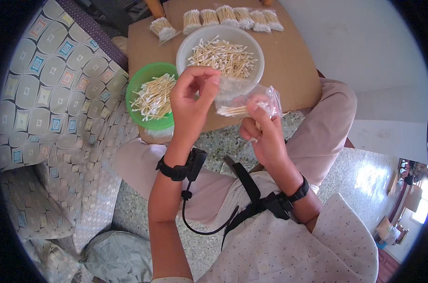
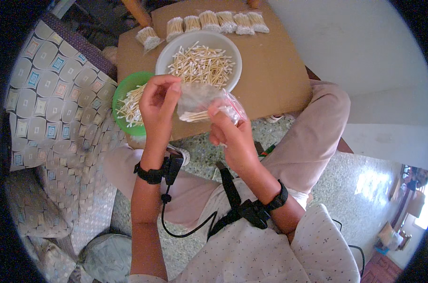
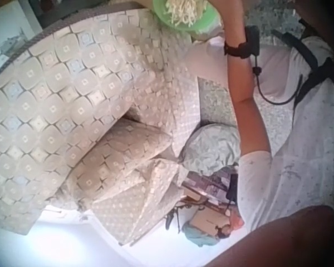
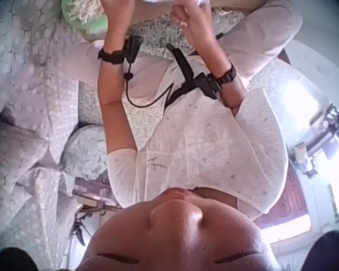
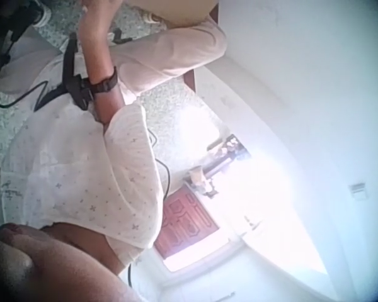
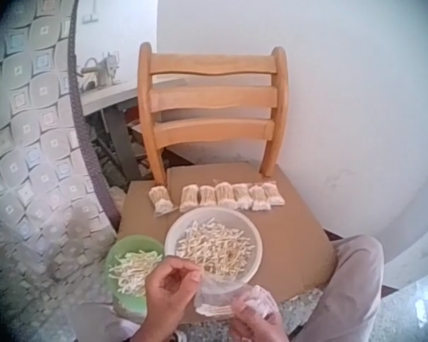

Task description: Counting and placing cotton swabs into small plastic zip-lock bags.

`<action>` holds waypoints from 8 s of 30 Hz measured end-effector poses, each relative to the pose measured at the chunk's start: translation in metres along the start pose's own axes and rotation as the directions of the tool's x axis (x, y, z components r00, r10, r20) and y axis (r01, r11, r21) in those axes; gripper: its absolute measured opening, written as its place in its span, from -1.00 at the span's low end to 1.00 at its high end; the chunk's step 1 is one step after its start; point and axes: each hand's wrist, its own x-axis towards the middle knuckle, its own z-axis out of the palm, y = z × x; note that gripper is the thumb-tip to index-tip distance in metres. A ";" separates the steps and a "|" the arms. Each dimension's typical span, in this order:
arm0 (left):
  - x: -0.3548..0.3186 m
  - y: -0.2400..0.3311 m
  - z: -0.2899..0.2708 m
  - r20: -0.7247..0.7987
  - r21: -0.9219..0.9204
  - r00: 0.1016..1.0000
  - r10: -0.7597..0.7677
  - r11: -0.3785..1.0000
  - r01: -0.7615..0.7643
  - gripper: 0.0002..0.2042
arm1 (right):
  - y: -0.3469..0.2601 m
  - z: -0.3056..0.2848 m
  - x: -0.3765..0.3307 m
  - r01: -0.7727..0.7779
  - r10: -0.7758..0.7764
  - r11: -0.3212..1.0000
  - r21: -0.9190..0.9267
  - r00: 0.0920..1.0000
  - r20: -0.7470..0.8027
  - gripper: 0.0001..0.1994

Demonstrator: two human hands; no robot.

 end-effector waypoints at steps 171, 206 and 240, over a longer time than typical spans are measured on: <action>-0.025 -0.011 0.040 0.168 0.221 0.927 0.336 0.904 -0.367 -0.82 | -0.029 -0.002 0.029 0.588 -0.651 0.636 -0.499 0.757 0.062 -0.72; -0.023 -0.008 0.040 0.152 0.208 0.926 0.345 0.905 -0.371 -0.82 | -0.029 0.011 0.030 0.580 -0.653 0.688 -0.436 0.757 -0.023 -0.72; -0.030 -0.011 0.044 -0.031 0.066 0.986 0.162 0.985 -0.160 -0.83 | -0.023 -0.001 0.035 0.722 -0.744 0.519 -0.458 0.645 0.173 -0.66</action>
